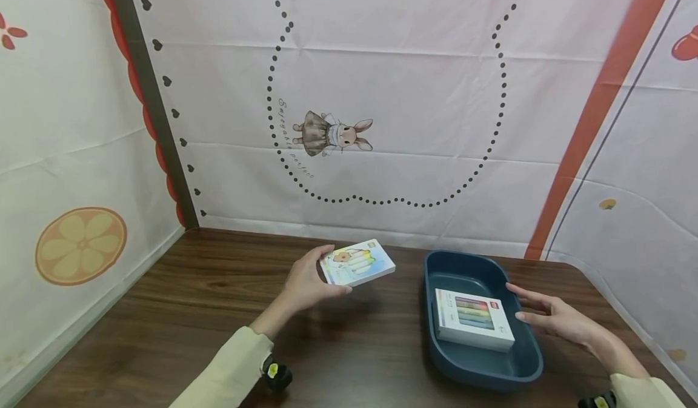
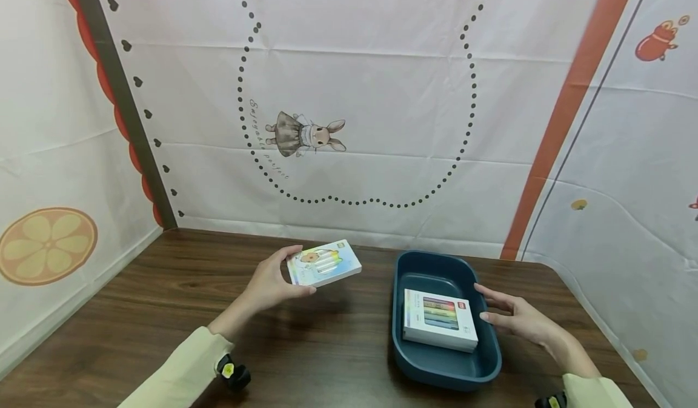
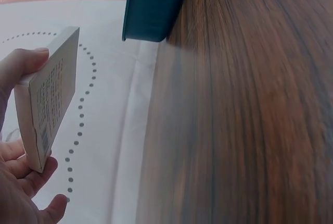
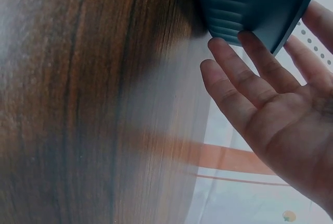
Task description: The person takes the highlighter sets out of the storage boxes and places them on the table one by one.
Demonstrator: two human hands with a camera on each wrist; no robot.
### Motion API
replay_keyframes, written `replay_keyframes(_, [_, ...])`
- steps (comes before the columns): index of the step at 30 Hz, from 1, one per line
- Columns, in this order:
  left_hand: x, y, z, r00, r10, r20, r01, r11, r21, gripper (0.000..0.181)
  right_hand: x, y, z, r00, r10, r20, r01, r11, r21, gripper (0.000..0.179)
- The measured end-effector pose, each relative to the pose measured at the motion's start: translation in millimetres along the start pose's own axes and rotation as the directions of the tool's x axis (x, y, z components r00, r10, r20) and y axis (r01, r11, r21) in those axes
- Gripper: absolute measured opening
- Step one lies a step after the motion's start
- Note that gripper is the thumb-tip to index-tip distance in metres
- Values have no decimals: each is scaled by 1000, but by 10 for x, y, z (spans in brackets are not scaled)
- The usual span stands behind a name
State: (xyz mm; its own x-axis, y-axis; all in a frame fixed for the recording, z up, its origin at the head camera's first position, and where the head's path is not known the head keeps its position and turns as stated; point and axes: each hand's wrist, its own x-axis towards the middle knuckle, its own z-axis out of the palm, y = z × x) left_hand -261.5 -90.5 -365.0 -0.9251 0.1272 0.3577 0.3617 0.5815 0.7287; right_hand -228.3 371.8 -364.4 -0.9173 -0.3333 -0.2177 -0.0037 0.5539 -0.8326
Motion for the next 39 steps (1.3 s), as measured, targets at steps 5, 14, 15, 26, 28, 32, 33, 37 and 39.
replay_keyframes(5, [-22,-49,-93,999,-28,-47,30,999,39,89,10,-17,-17,1000,7,1,-7,1000,-4,63])
replay_keyframes(14, [-38,-113,-201,982,-150,-118,164,980,116,90,2,-25,-20,1000,-10,4,11,999,-31,64])
replay_keyframes(15, [-40,-121,-206,979,-161,-123,176,977,121,90,2,-26,-19,1000,-7,2,7,999,-33,64])
replay_keyframes(26, [-16,-234,-247,953,-222,-206,266,938,223,89,-4,-7,-6,1000,3,-7,-3,999,-38,65])
replay_keyframes(28, [-8,-252,-256,948,-234,-214,282,930,235,90,-3,-5,-6,1000,4,-8,-4,999,-40,65])
replay_keyframes(32, [5,-283,-274,940,-250,-230,306,919,248,93,-2,-3,-7,1000,11,-11,-12,999,-39,65])
replay_keyframes(33, [10,-290,-276,938,-256,-233,312,917,249,94,-3,-3,-7,1000,13,-11,-14,999,-40,65])
replay_keyframes(37, [28,-329,-285,928,-284,-241,343,905,253,99,3,-10,-9,1000,10,-2,-10,999,-36,65])
replay_keyframes(39, [36,-347,-286,924,-299,-239,357,899,254,100,8,-16,-7,1000,6,2,-6,999,-35,64])
